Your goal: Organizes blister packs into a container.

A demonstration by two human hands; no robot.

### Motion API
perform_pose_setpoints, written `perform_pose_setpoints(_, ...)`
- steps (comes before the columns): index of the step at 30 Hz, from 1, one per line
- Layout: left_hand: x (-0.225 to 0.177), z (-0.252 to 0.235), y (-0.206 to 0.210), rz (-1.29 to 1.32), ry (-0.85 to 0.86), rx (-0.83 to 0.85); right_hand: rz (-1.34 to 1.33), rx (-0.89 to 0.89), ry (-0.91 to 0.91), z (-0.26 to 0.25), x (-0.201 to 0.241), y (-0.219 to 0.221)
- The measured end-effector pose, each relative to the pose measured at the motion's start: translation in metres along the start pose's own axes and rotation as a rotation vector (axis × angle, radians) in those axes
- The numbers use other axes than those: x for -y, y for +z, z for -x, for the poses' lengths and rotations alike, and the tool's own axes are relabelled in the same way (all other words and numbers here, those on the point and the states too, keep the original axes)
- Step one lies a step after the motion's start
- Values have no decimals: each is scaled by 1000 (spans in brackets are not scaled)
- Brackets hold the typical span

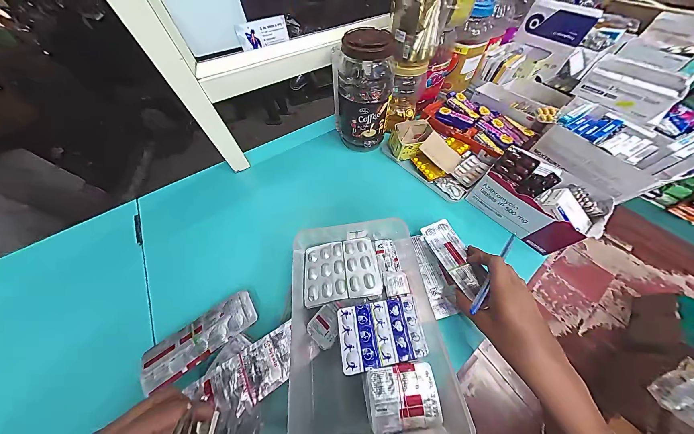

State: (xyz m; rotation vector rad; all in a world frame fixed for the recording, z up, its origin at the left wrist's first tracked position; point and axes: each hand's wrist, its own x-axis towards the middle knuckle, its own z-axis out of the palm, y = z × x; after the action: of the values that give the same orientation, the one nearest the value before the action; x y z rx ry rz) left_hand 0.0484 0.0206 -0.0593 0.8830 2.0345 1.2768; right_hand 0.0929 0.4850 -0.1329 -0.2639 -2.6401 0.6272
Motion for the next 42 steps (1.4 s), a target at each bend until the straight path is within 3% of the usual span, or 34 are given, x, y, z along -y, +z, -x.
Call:
perform_pose_setpoints(4,-4,7,-5,27,45,-62,-87,-43,-91,-9,8,-35)
perform_pose_setpoints(7,-12,13,-5,104,94,-176,-236,-3,-283,-27,29,-63)
perform_pose_setpoints(11,6,18,-6,340,237,-254,-348,395,-748,-70,75,-46)
perform_pose_setpoints(14,-6,2,-2,331,259,-224,-223,627,-904,-102,99,-10)
perform_pose_setpoints(16,-32,-13,8,257,249,-224,-227,611,-890,-111,94,-7)
perform_pose_setpoints(21,-54,-50,14,-37,179,-237,-341,94,-558,-103,35,-43)
perform_pose_setpoints(24,-71,-83,23,-263,238,-202,-386,47,-382,-79,0,-33)
perform_pose_setpoints(28,-80,-139,63,-584,318,-219,-413,80,-284,-48,-19,-22)
perform_pose_setpoints(31,-91,-156,78,-683,81,-141,-421,48,-237,-34,-26,-27)
perform_pose_setpoints(37,-90,-169,88,-891,-202,-329,-384,22,-130,-14,-35,-29)
perform_pose_setpoints(42,-94,-181,83,-835,-514,-201,-242,41,-95,-3,-29,-14)
